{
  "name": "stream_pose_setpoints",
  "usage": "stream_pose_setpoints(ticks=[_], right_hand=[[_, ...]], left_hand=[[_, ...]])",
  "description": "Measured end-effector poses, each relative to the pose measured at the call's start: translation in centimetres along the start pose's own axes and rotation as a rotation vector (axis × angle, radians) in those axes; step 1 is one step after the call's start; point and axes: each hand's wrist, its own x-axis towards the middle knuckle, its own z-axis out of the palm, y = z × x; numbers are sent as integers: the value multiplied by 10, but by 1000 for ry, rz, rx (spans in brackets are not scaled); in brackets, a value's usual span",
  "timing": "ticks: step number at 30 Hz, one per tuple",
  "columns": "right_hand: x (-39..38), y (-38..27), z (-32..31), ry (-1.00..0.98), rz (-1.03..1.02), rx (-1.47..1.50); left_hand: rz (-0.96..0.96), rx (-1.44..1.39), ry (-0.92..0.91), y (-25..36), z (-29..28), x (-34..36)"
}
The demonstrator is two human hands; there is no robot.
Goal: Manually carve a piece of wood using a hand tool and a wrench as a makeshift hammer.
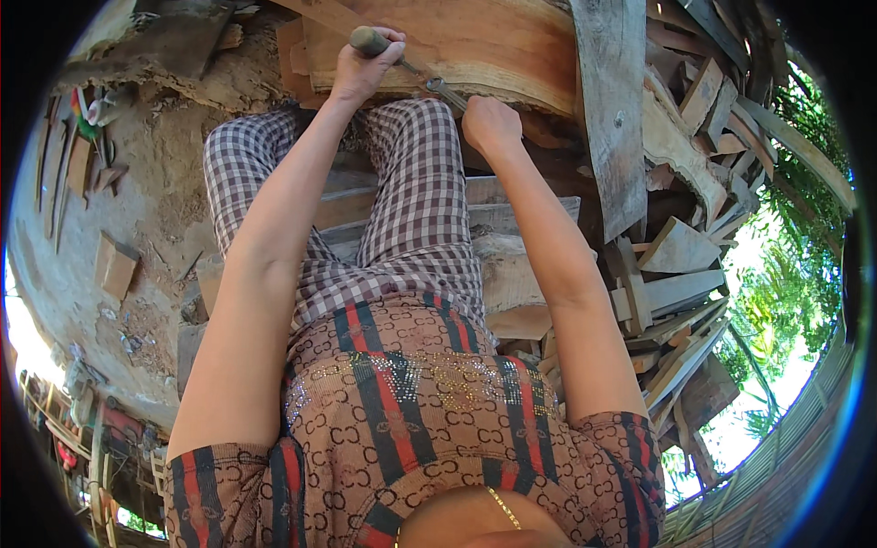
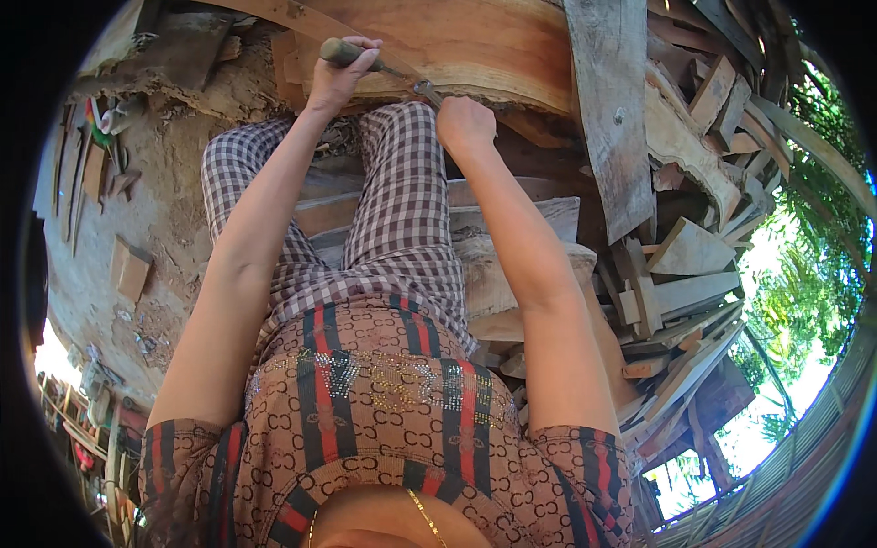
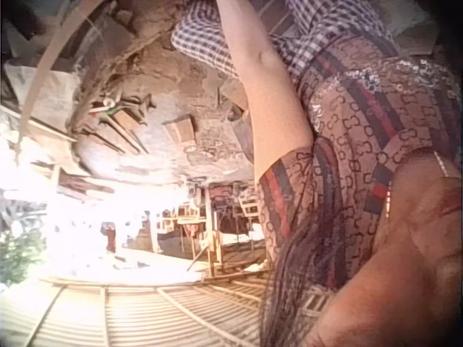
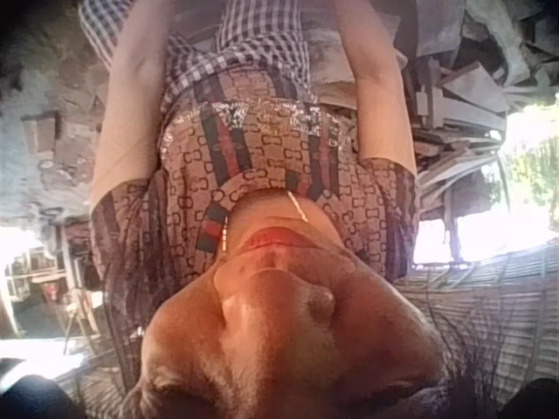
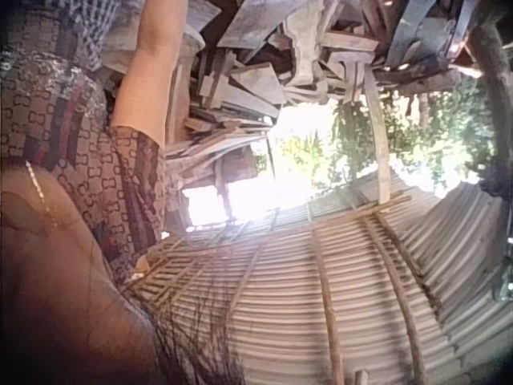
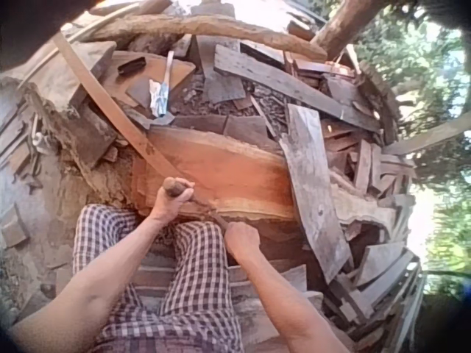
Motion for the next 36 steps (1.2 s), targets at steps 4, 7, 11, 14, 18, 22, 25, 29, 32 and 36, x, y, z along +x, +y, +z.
stream_pose_setpoints(ticks=[4, 7, 11, 14, 18, 22, 25, 29, 32, 36], right_hand=[[-4, 3, 11, 45, 6, 17], [-11, 6, 20, 59, 25, 53], [-14, 17, 38, 58, 61, 123], [-13, 35, 41, 42, 86, 247], [-13, 46, 0, 417, -2, 436], [-45, -6, -109, 802, -208, 740], [-41, -24, -122, 1075, -656, 734], [-19, -2, -78, 726, -675, 373], [-22, -21, -85, 368, -485, 213], [-60, -74, -150, 762, -878, 769]], left_hand=[[-25, 42, -8, -9, 5, 2], [4, 93, -56, -7, 12, 4], [6, 224, -178, -5, 19, 8], [-12, 265, -231, -10, 18, 8], [-136, 127, -258, -4, 18, 15], [-79, 278, -242, -5, 3, 17], [-27, 248, -256, -12, -4, 12], [-159, 290, -277, -15, 20, 11], [28, 92, -340, -42, 11, 26], [38, 11, -188, -55, 10, 20]])
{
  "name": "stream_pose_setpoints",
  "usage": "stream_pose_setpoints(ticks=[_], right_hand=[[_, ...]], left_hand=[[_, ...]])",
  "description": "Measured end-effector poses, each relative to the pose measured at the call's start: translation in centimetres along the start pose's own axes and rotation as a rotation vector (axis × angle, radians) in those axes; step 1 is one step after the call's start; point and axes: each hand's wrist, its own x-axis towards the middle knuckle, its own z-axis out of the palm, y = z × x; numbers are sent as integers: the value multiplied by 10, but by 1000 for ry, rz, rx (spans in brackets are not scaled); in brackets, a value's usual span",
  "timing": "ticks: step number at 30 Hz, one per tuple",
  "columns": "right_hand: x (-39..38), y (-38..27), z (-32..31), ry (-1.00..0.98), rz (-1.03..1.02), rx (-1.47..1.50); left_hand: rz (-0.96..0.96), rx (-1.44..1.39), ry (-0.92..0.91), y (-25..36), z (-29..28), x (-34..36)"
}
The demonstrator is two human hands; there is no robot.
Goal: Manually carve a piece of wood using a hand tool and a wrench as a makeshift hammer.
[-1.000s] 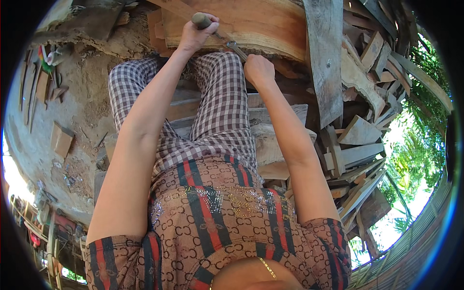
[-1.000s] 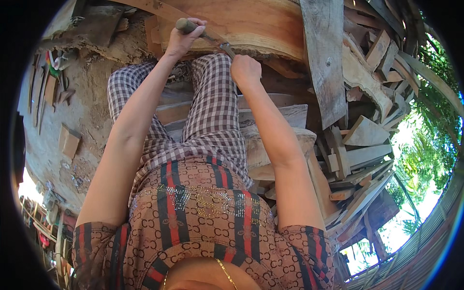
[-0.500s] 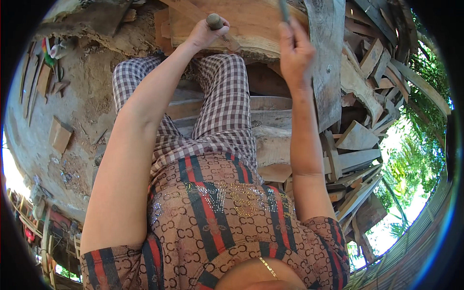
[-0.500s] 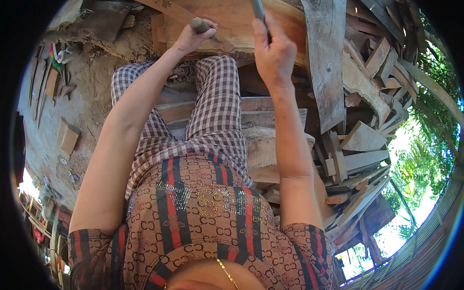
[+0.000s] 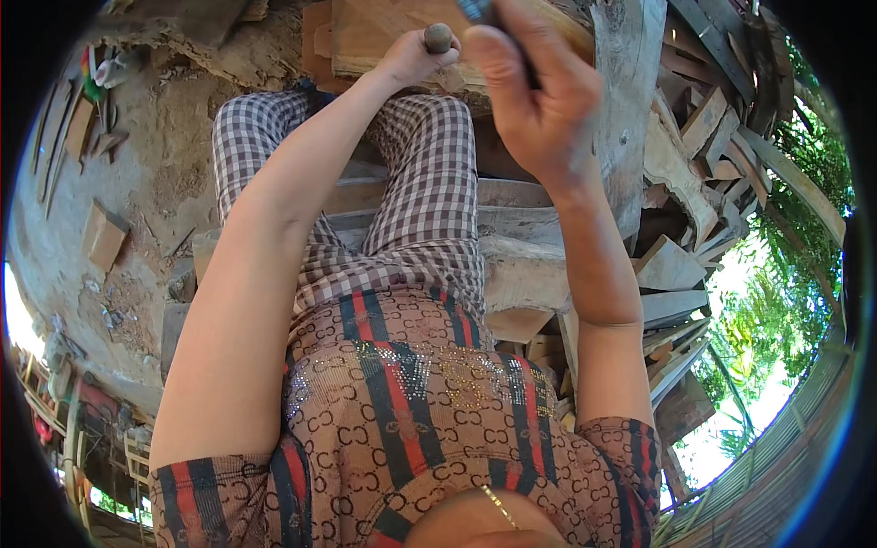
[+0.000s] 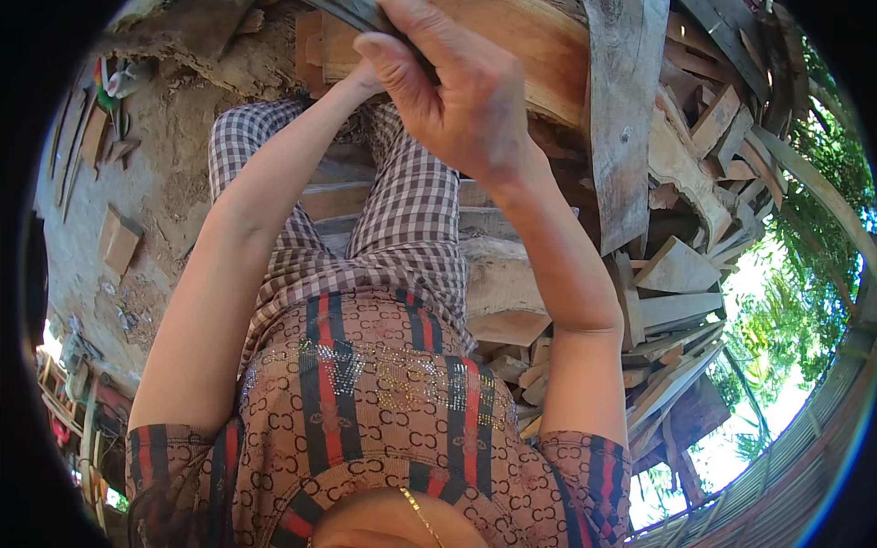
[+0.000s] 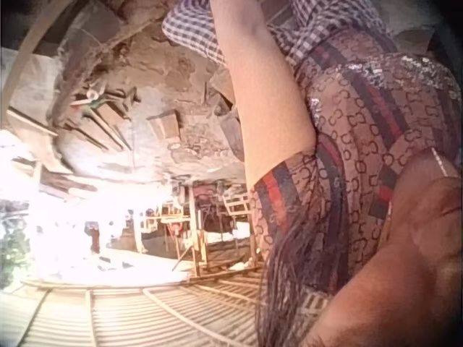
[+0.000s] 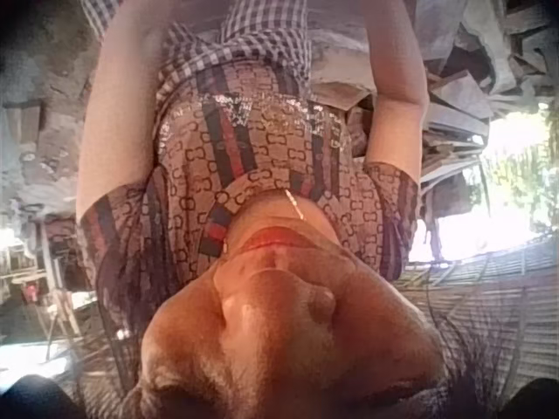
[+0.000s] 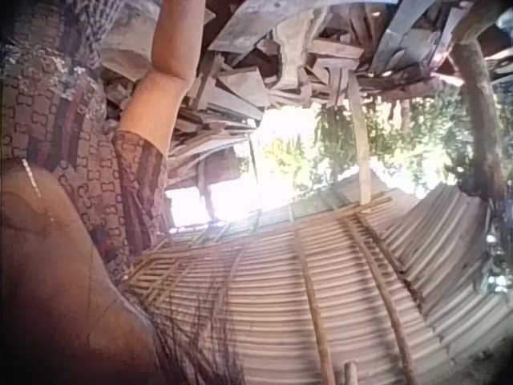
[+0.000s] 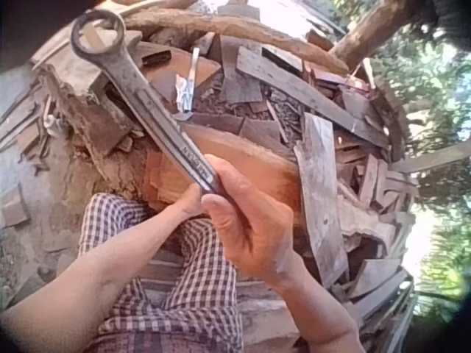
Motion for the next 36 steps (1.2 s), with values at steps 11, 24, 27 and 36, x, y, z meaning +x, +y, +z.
stream_pose_setpoints(ticks=[11, 24, 27, 36], right_hand=[[-62, 71, -8, -307, 400, -548], [-120, 93, -9, -237, 550, -440], [-152, 94, -15, -117, 773, -388], [-240, 137, 8, -619, 1214, -628]], left_hand=[[-98, 215, -81, 43, 9, -11], [-170, 277, -56, 37, 8, -23], [-145, 246, -27, 34, 6, -32], [-178, 135, 93, 27, -7, -30]])
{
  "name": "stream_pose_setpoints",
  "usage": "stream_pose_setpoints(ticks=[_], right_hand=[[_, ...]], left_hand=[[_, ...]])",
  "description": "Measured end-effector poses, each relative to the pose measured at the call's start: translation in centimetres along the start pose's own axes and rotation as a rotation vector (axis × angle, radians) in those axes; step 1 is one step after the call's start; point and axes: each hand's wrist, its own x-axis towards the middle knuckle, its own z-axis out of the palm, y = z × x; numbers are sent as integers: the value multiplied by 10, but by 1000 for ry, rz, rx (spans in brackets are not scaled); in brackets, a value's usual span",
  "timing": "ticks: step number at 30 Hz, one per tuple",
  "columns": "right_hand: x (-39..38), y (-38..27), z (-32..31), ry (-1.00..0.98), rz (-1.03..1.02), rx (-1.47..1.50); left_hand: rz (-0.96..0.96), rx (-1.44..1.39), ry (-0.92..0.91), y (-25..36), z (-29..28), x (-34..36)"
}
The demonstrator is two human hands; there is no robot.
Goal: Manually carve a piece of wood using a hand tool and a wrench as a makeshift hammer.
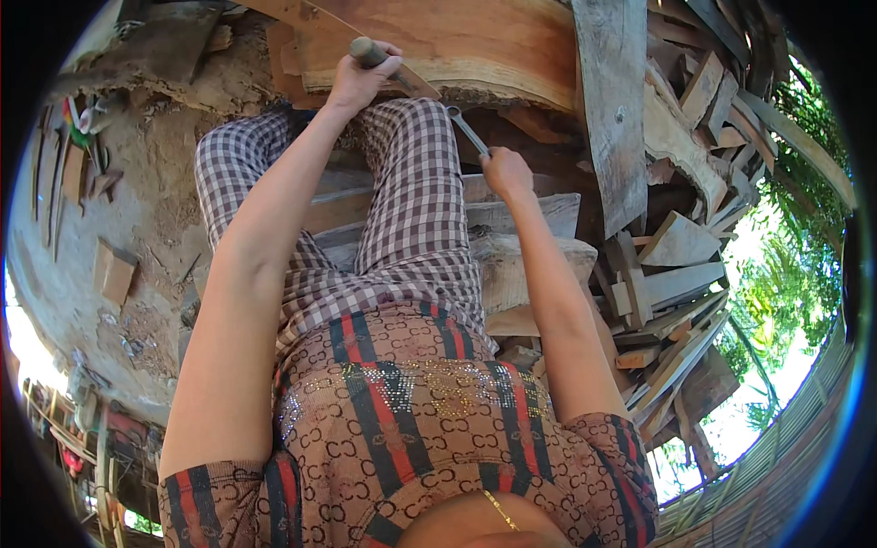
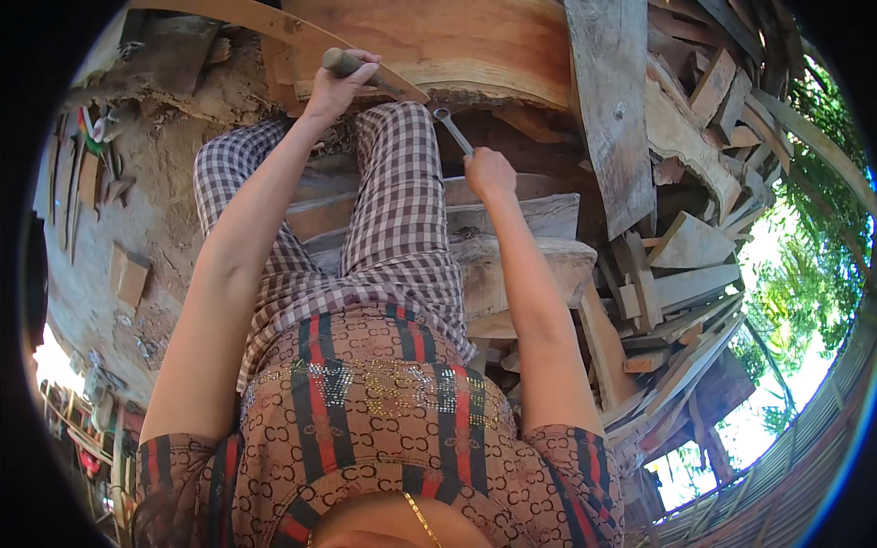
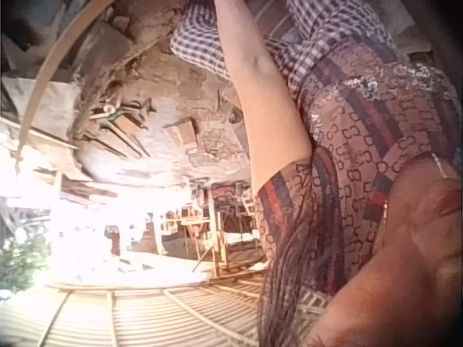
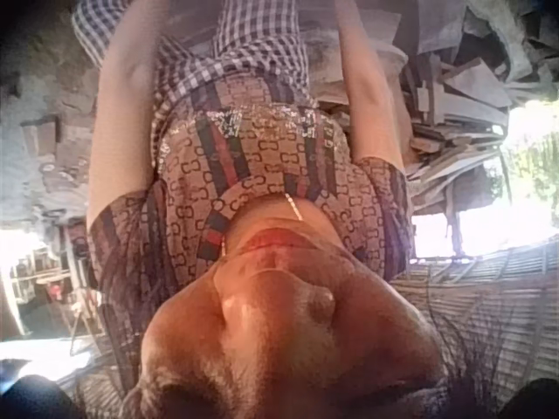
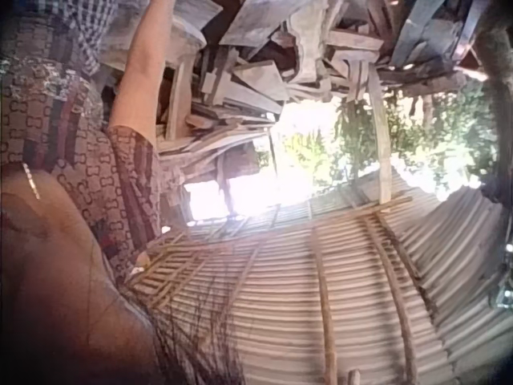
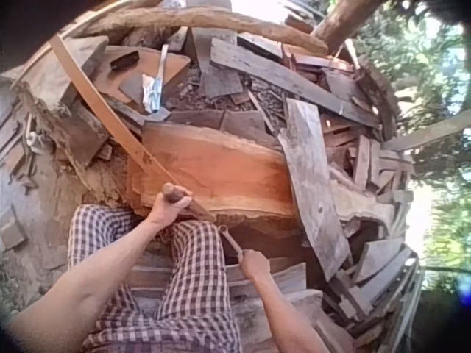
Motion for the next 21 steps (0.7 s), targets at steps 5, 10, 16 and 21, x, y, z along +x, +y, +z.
stream_pose_setpoints(ticks=[5, 10, 16, 21], right_hand=[[22, -9, 18, -23, -48, 81], [6, 9, -4, -22, -85, 138], [1, 18, -34, 175, -84, 109], [29, -3, -34, 301, 31, 78]], left_hand=[[-105, -73, -10, 10, -2, -6], [-146, -250, 60, 29, 6, -5], [-62, -333, -49, 47, 23, 14], [79, -232, 25, 20, 29, 35]])
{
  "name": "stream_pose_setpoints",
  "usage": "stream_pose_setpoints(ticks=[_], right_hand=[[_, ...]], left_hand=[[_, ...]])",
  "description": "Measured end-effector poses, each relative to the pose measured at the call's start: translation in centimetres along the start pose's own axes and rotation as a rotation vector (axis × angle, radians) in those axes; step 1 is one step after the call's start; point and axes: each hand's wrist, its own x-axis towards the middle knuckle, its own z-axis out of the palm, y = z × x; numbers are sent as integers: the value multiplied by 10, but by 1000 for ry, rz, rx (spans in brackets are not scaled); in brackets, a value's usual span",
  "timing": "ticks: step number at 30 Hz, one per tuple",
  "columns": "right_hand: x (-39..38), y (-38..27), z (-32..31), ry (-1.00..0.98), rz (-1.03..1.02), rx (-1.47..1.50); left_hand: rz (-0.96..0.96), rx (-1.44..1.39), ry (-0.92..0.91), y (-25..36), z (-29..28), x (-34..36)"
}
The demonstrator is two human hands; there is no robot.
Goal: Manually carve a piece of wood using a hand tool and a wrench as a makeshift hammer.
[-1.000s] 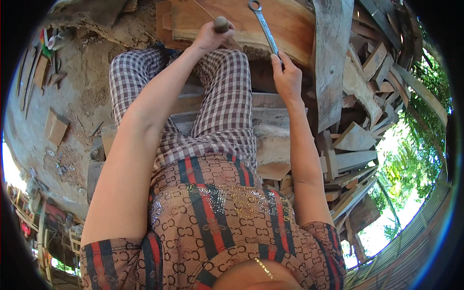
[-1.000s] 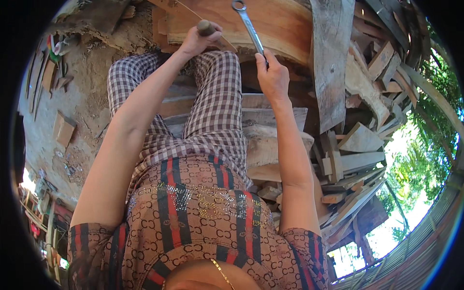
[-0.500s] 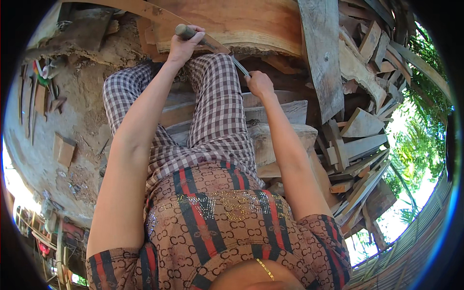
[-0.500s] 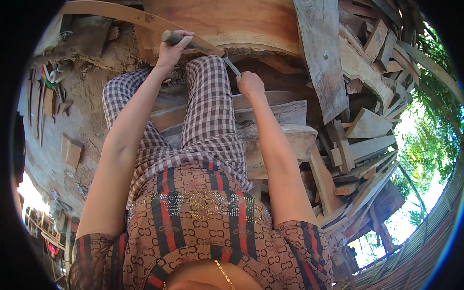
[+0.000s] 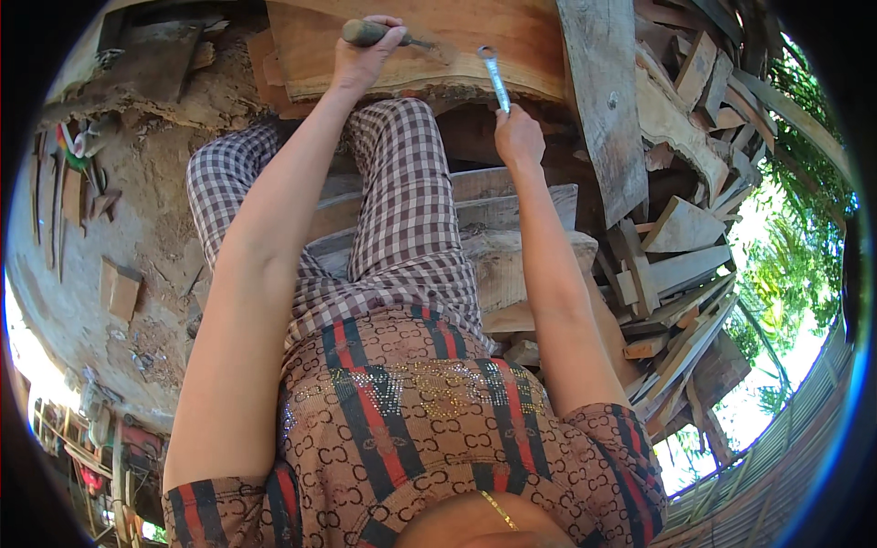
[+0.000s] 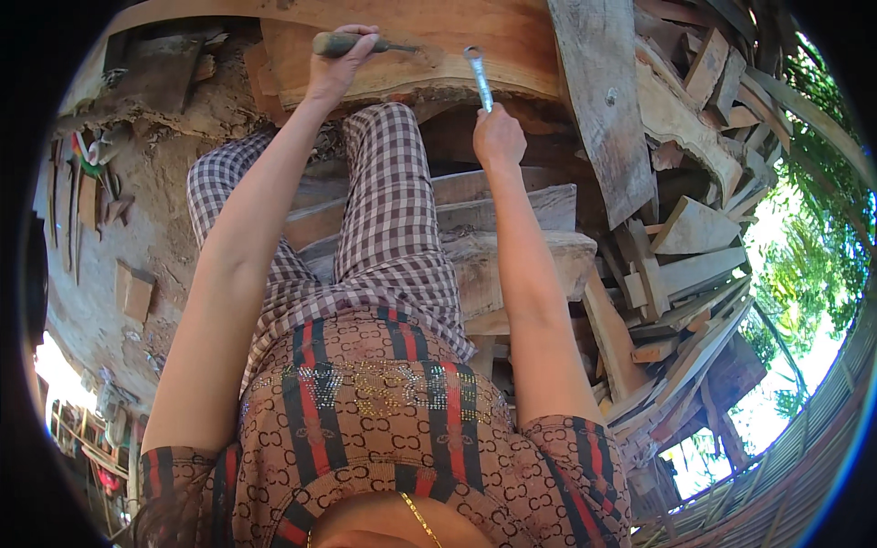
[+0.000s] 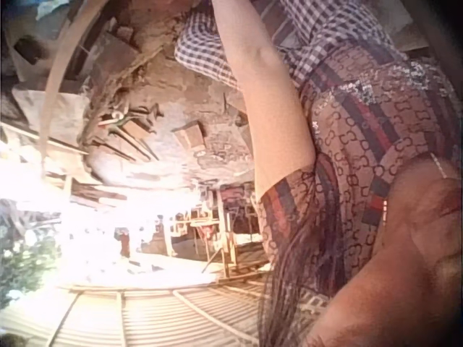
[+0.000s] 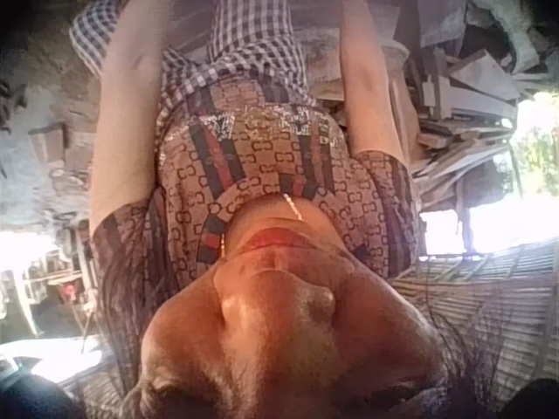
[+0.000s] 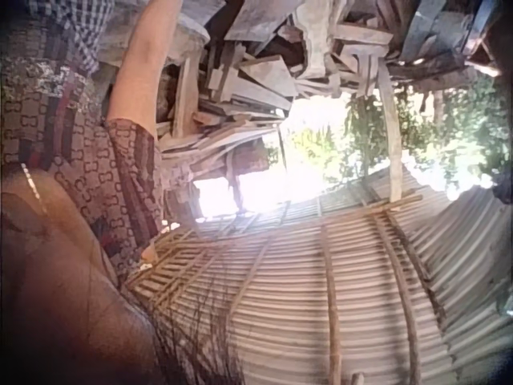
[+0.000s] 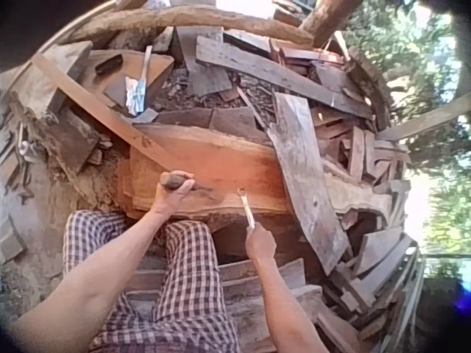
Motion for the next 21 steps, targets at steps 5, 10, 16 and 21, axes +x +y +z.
stream_pose_setpoints(ticks=[5, 10, 16, 21], right_hand=[[3, -11, -11, 17, -37, 32], [2, -7, 15, -142, -27, 25], [11, -17, 10, -162, -70, 37], [14, -21, -1, -165, -74, 20]], left_hand=[[-106, -93, 131, -4, -3, 9], [-430, 8, -178, 21, 24, -2], [-99, -147, 51, 9, 18, 19], [-93, -63, 142, 11, 17, 25]])
